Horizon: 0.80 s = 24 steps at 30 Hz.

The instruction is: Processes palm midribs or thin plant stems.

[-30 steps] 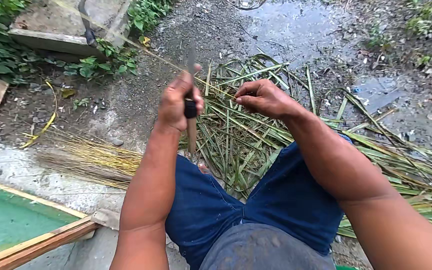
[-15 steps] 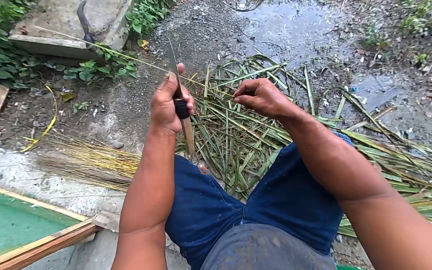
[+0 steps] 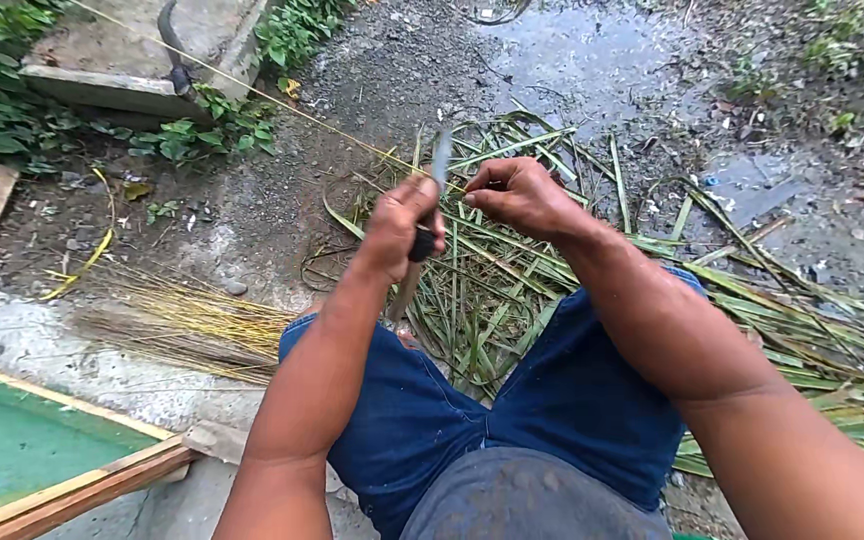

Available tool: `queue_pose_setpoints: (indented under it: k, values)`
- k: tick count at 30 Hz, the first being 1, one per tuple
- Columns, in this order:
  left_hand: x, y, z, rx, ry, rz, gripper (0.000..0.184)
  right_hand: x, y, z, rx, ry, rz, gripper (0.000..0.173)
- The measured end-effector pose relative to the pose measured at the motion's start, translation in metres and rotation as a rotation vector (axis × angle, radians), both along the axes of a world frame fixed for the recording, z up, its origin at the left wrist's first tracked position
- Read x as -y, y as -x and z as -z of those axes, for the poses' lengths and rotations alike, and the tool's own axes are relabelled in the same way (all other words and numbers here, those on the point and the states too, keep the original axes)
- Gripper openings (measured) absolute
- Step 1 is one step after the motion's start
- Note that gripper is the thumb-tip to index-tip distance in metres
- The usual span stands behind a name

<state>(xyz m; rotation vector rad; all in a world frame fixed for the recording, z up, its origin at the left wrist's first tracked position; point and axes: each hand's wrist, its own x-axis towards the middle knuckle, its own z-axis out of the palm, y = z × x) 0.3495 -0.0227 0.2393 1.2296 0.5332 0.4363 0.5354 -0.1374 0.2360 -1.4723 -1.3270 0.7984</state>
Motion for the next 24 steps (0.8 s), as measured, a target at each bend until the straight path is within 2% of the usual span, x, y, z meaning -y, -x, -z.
queue_pose_setpoints:
  k: [3, 6, 8, 11, 14, 18, 21, 24]
  values:
    - [-0.008, -0.001, 0.000, 0.056, -0.001, 0.052, 0.037, 0.000, -0.001, -0.001, -0.036, 0.004, -0.025, 0.010]
    - [-0.042, 0.015, -0.010, 0.193, -0.008, -0.124, 0.041, 0.005, -0.009, -0.002, -0.042, 0.013, -0.037, 0.009]
    - [-0.040, 0.018, -0.012, 0.172, 0.004, -0.179, 0.040, 0.005, -0.010, -0.003, -0.049, 0.029, -0.036, 0.009]
    - [-0.012, 0.007, -0.003, 0.048, 0.000, -0.015, 0.039, 0.003, -0.005, -0.004, -0.059, 0.062, -0.040, 0.009]
    - [-0.027, 0.012, -0.006, 0.098, -0.023, 0.022, 0.040, 0.007, -0.012, -0.003, -0.048, 0.044, -0.091, 0.009]
    - [-0.078, 0.044, -0.018, 0.278, -0.021, -0.311, 0.043, 0.018, -0.031, -0.004, 0.001, 0.072, -0.078, 0.009]
    - [-0.101, 0.063, -0.020, 0.344, 0.057, -0.619, 0.035, 0.022, -0.044, -0.003, -0.024, 0.088, -0.006, 0.008]
    - [-0.093, 0.060, -0.017, 0.313, 0.051, -0.697, 0.036, 0.019, -0.043, -0.003, -0.139, 0.128, 0.078, 0.007]
